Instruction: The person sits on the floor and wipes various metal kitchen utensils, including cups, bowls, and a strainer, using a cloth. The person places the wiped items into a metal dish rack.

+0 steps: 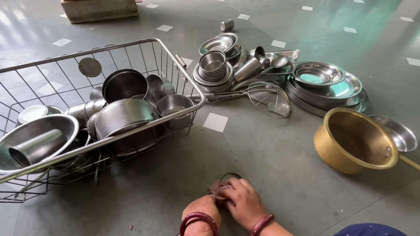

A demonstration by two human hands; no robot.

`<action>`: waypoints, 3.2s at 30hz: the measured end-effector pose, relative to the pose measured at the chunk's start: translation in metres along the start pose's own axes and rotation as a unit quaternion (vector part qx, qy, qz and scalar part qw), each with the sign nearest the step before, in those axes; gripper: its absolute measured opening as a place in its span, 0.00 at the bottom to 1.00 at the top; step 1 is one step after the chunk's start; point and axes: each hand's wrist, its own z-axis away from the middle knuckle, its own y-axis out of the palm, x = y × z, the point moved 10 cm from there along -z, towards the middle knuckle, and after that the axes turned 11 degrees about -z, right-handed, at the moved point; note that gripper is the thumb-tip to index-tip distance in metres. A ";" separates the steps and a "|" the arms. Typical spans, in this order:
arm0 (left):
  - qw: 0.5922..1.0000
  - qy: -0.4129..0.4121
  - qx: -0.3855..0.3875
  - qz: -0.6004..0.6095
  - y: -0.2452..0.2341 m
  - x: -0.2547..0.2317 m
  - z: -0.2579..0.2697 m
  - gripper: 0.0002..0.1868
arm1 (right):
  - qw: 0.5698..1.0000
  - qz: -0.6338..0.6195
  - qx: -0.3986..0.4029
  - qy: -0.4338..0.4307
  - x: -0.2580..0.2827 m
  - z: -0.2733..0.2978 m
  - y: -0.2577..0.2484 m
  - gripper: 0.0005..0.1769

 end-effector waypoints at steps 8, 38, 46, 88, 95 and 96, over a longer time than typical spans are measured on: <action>0.999 -0.002 -0.042 -0.022 -0.023 0.016 0.004 0.15 | 0.971 0.214 -0.011 0.103 -0.050 -0.027 -0.006 0.07; 0.878 0.188 -0.259 0.356 -0.352 -0.057 -0.022 0.21 | 0.934 -0.241 -0.246 0.100 0.014 -0.081 -0.089 0.20; 0.800 0.326 -0.462 0.201 -0.476 0.019 -0.026 0.32 | 0.916 -0.310 -0.235 0.092 0.008 -0.081 -0.081 0.18; 0.793 0.279 -0.388 -0.378 -0.122 -0.355 -0.246 0.24 | 0.803 -0.416 -0.346 0.250 -0.222 -0.086 -0.118 0.17; 0.776 0.279 -0.450 -0.342 -0.128 -0.322 -0.221 0.12 | 0.819 -0.394 -0.334 0.249 -0.201 -0.093 -0.124 0.16; 0.764 0.288 -0.455 -0.355 -0.123 -0.316 -0.212 0.10 | 0.821 -0.385 -0.334 0.259 -0.199 -0.090 -0.125 0.17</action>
